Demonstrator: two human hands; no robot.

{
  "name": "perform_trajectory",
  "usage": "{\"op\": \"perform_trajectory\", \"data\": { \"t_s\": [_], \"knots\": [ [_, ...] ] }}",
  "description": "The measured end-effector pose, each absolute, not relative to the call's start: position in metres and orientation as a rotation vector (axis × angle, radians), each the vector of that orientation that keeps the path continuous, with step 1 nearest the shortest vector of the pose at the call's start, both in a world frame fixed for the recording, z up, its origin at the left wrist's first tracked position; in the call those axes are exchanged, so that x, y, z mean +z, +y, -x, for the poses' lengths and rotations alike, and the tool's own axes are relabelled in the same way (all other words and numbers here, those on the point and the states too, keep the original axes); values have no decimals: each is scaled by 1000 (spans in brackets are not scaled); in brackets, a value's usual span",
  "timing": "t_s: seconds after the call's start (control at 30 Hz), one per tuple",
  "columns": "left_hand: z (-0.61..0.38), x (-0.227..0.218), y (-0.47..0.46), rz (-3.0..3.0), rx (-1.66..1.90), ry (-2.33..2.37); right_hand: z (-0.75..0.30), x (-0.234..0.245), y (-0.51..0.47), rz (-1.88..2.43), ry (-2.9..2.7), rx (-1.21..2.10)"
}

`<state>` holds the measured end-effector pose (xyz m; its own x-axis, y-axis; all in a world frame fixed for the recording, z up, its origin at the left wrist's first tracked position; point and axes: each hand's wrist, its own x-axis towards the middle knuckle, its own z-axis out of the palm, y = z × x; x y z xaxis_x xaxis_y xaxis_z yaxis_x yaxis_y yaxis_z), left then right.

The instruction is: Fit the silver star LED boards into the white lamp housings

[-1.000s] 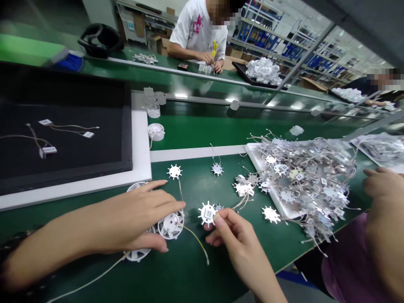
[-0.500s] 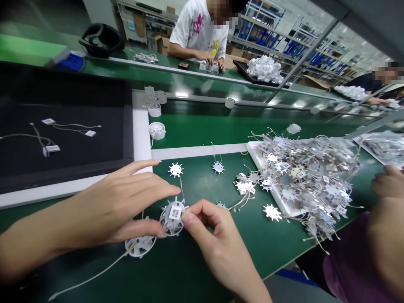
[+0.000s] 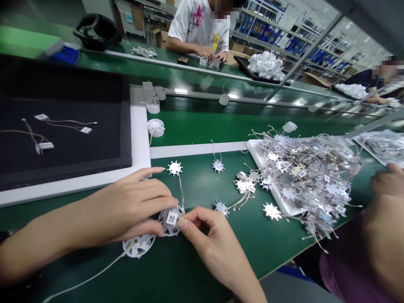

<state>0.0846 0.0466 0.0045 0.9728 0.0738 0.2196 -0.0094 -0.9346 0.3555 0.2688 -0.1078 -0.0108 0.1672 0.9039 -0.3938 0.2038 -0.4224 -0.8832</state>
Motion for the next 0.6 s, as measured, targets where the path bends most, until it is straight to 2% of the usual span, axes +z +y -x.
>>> {"op": "perform_trajectory", "data": {
  "t_s": [0.6],
  "knots": [
    [-87,-4,46,-2621,137,134,-269,-20,-110,1804,-990,1341]
  ]
}}
